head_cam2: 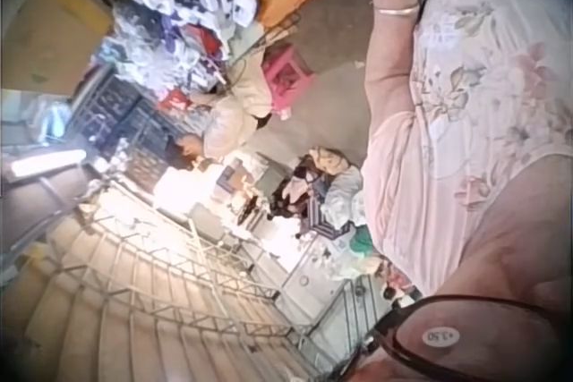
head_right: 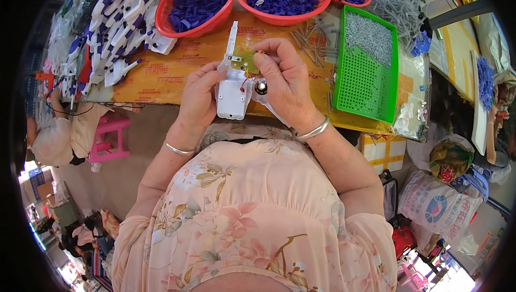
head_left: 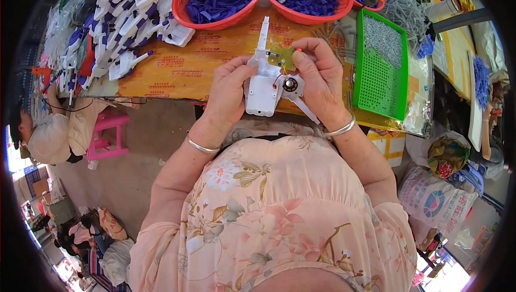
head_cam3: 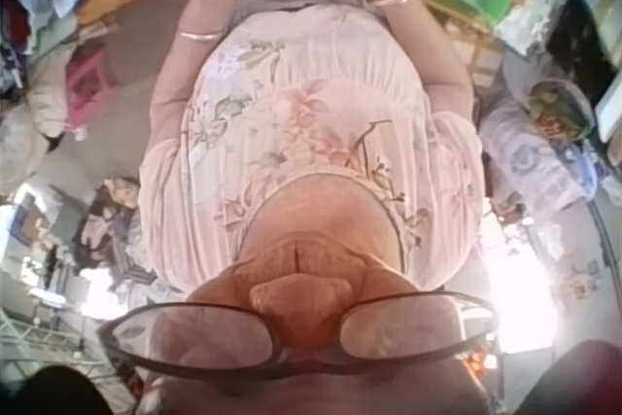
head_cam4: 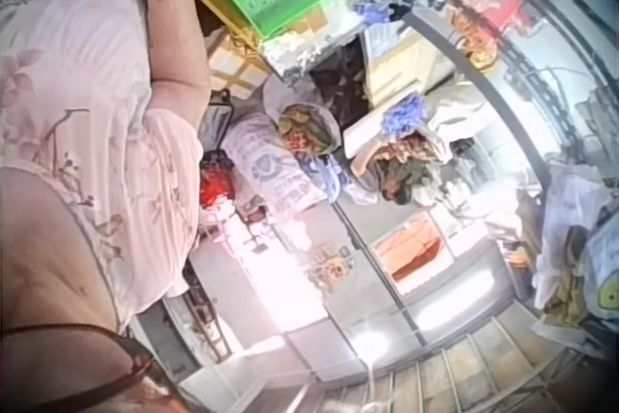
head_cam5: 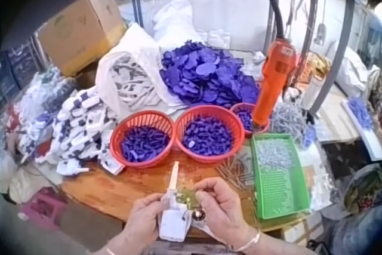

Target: Assembling the internal components and external housing of toy guns using an electric screwdriver.

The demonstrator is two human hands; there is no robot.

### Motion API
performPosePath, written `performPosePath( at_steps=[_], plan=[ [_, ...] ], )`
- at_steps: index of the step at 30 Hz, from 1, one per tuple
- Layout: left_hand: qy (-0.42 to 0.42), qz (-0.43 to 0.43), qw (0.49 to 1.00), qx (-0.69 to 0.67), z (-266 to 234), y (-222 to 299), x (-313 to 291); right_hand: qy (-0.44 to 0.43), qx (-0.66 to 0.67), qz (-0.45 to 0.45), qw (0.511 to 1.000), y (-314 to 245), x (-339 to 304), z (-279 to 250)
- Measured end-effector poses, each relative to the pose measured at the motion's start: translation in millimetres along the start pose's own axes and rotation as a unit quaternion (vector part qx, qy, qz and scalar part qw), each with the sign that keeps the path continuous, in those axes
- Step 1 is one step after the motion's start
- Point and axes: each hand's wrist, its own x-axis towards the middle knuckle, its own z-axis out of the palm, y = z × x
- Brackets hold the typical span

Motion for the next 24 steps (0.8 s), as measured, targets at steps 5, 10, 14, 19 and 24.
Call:
performPosePath(
  at_steps=[5, 10, 14, 19, 24],
  plan=[
    [0.008, 0.017, 1.0, 0.02, 7.5, -1.2, -5.1, 0.018, 0.042, 0.076, 0.996, 4.1, -2.4, -0.2],
    [-0.025, 0.017, 0.999, 0.016, 8.1, -3.1, -7.0, 0.052, -0.041, -0.017, 0.998, 23.6, -2.6, -2.1],
    [-0.072, -0.016, 0.997, -0.029, 3.5, -6.1, -4.8, 0.057, -0.021, 0.001, 0.998, 27.8, -4.0, -1.8],
    [-0.073, -0.038, 0.996, -0.025, 2.8, -2.2, -5.6, 0.032, -0.099, -0.032, 0.994, 24.6, -2.0, -8.3],
    [-0.053, -0.014, 0.998, -0.031, 6.0, -1.1, -7.2, 0.025, -0.142, -0.054, 0.988, 15.7, -2.0, -9.1]
  ],
)
